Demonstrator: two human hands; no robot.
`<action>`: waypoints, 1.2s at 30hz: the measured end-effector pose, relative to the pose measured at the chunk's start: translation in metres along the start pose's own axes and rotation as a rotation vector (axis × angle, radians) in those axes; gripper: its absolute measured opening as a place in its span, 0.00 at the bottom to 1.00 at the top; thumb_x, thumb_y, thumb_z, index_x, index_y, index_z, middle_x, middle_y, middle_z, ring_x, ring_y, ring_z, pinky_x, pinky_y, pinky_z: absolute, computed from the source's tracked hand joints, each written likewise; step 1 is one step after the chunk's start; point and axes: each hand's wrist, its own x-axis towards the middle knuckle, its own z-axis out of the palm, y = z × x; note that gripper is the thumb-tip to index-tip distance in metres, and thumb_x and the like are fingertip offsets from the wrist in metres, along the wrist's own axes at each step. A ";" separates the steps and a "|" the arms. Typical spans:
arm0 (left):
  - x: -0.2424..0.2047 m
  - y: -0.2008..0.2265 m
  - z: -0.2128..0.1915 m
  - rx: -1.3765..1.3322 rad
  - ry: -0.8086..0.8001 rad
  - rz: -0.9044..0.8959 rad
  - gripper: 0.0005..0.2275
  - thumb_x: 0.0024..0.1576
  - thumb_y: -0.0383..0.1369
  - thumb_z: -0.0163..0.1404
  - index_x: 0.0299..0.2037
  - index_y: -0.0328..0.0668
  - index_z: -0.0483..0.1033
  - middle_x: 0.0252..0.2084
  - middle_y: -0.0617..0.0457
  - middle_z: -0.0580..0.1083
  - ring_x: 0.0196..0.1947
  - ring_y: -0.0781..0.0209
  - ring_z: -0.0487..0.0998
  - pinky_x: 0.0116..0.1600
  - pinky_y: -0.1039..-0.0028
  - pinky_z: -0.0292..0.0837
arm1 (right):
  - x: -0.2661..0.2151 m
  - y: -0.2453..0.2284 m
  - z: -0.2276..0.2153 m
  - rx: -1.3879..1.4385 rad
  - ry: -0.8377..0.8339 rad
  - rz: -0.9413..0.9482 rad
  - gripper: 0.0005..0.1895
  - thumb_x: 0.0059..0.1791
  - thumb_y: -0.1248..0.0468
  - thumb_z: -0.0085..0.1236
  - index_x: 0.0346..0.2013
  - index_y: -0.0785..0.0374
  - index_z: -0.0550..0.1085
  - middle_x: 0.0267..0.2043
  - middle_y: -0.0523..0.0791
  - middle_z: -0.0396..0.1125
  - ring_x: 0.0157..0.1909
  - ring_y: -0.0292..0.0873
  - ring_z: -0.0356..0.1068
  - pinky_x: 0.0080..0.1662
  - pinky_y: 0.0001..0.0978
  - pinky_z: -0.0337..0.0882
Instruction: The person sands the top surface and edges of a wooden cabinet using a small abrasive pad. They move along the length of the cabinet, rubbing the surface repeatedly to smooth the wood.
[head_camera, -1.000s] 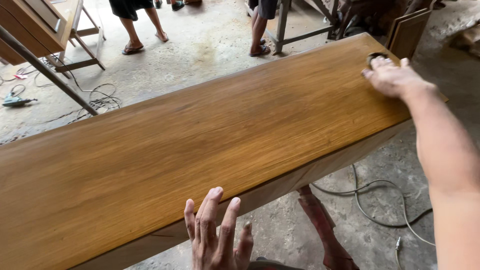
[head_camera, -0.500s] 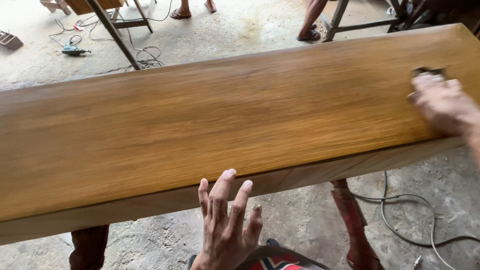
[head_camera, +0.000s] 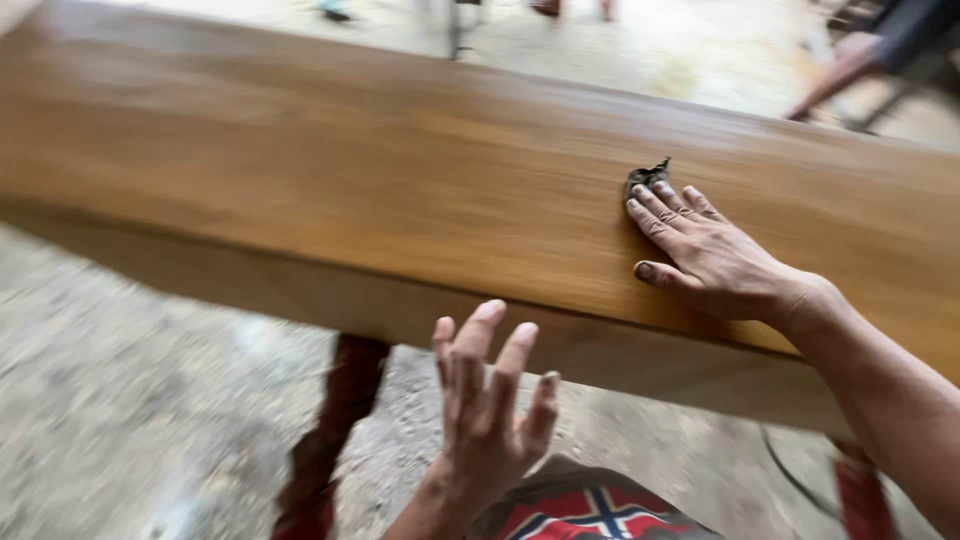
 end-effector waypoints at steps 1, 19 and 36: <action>-0.001 -0.011 -0.013 0.019 0.011 -0.018 0.22 0.61 0.35 0.55 0.63 0.37 0.66 0.67 0.33 0.61 0.69 0.38 0.65 0.75 0.33 0.50 | 0.035 -0.014 0.002 -0.003 -0.001 -0.052 0.45 0.55 0.37 0.30 0.74 0.68 0.46 0.79 0.57 0.35 0.81 0.55 0.29 0.74 0.48 0.29; -0.069 -0.111 -0.138 0.273 0.274 -0.462 0.25 0.56 0.32 0.61 0.63 0.33 0.67 0.66 0.32 0.62 0.68 0.35 0.66 0.73 0.35 0.52 | 0.574 -0.342 0.007 -0.024 -0.125 -0.410 0.35 0.56 0.42 0.26 0.72 0.55 0.59 0.80 0.51 0.44 0.83 0.53 0.33 0.77 0.54 0.34; -0.029 -0.105 -0.112 0.157 0.179 -0.264 0.22 0.60 0.33 0.56 0.63 0.35 0.66 0.67 0.32 0.63 0.68 0.37 0.67 0.74 0.35 0.53 | 0.350 -0.187 0.017 -0.092 -0.174 -0.540 0.45 0.54 0.35 0.20 0.76 0.61 0.35 0.80 0.52 0.28 0.80 0.47 0.27 0.73 0.54 0.27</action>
